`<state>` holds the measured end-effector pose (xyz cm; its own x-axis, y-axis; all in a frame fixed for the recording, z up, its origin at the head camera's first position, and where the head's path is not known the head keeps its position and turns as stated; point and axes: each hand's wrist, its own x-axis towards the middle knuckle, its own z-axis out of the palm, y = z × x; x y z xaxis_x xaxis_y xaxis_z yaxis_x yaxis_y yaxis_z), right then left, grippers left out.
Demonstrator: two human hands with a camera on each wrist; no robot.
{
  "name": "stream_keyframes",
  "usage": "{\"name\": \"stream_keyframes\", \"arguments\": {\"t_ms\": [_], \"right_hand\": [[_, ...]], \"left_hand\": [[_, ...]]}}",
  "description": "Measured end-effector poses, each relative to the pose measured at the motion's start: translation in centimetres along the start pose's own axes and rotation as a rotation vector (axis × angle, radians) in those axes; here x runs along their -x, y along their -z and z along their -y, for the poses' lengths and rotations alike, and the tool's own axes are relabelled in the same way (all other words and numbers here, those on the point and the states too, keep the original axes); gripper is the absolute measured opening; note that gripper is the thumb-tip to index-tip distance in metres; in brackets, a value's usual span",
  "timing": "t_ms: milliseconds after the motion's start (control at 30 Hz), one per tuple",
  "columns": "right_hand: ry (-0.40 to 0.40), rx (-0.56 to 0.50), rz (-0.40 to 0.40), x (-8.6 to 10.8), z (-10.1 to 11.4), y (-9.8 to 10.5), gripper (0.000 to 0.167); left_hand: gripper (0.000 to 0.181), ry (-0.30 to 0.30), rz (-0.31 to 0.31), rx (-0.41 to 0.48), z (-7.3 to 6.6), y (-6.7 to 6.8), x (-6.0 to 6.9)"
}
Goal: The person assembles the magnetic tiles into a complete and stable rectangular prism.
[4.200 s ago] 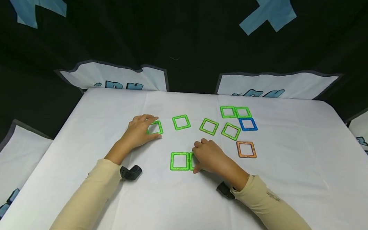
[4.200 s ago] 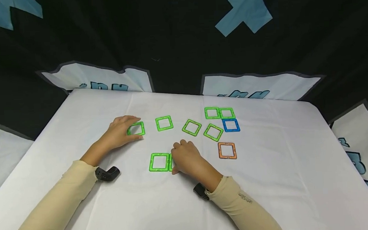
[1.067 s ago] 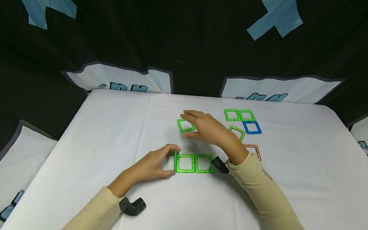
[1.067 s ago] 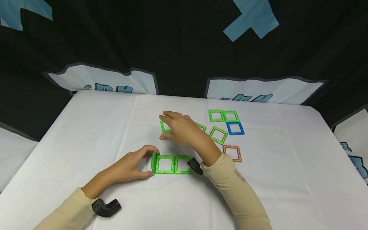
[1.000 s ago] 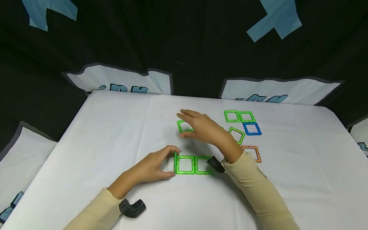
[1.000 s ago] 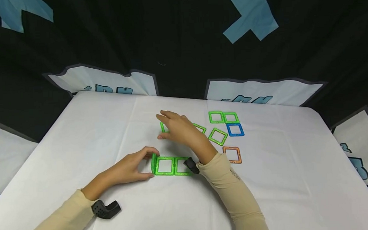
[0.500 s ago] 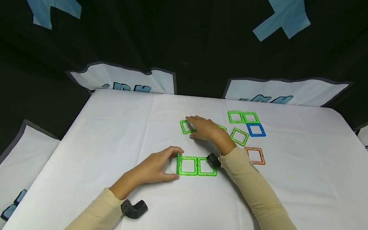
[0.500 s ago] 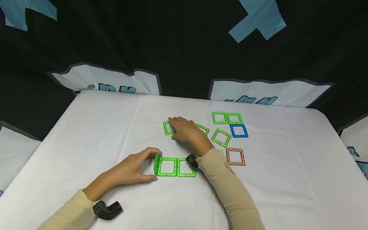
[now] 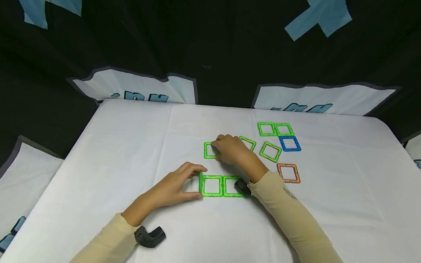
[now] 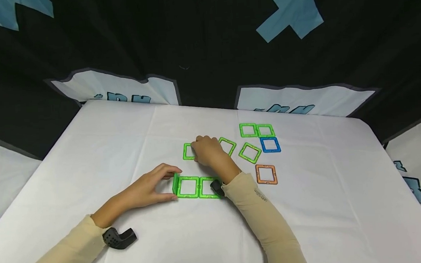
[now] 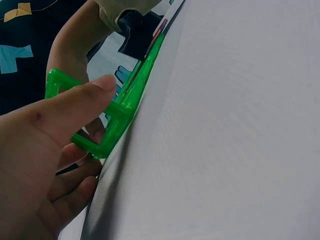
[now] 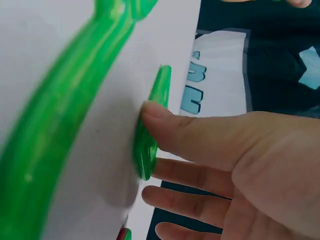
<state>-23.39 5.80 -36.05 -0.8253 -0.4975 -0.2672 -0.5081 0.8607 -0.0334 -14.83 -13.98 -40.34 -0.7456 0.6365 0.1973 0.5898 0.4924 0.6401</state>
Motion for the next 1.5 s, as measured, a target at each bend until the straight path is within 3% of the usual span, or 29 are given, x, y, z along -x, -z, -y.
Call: {"name": "stream_keyframes", "arguments": {"t_ms": [200, 467, 633, 767, 933, 1500], "right_hand": [[0.049, 0.006, 0.011, 1.8, 0.4, -0.3, 0.048], [0.071, -0.181, 0.062, 3.9, 0.2, -0.2, 0.039], [0.188, -0.275, 0.048, 4.5, -0.3, -0.1, 0.018], [0.261, -0.293, -0.016, 4.6, -0.5, -0.1, 0.016], [0.238, -0.296, -0.058, 4.9, -0.5, 0.3, 0.018], [0.258, -0.332, -0.008, 5.3, 0.1, 0.5, 0.017]], "left_hand": [[0.060, 0.003, -0.005, 0.001, 0.0, 0.1, 0.1], [0.062, 0.011, -0.015, 0.008, -0.1, 0.2, 0.1], [0.071, 0.047, -0.014, 0.027, -0.1, 0.1, 0.1], [0.084, 0.078, -0.013, 0.056, 0.0, 0.1, -0.1], [0.092, 0.086, -0.022, 0.076, 0.1, 0.0, -0.1], [0.087, 0.096, -0.039, 0.073, 0.2, -0.1, 0.0]]}}
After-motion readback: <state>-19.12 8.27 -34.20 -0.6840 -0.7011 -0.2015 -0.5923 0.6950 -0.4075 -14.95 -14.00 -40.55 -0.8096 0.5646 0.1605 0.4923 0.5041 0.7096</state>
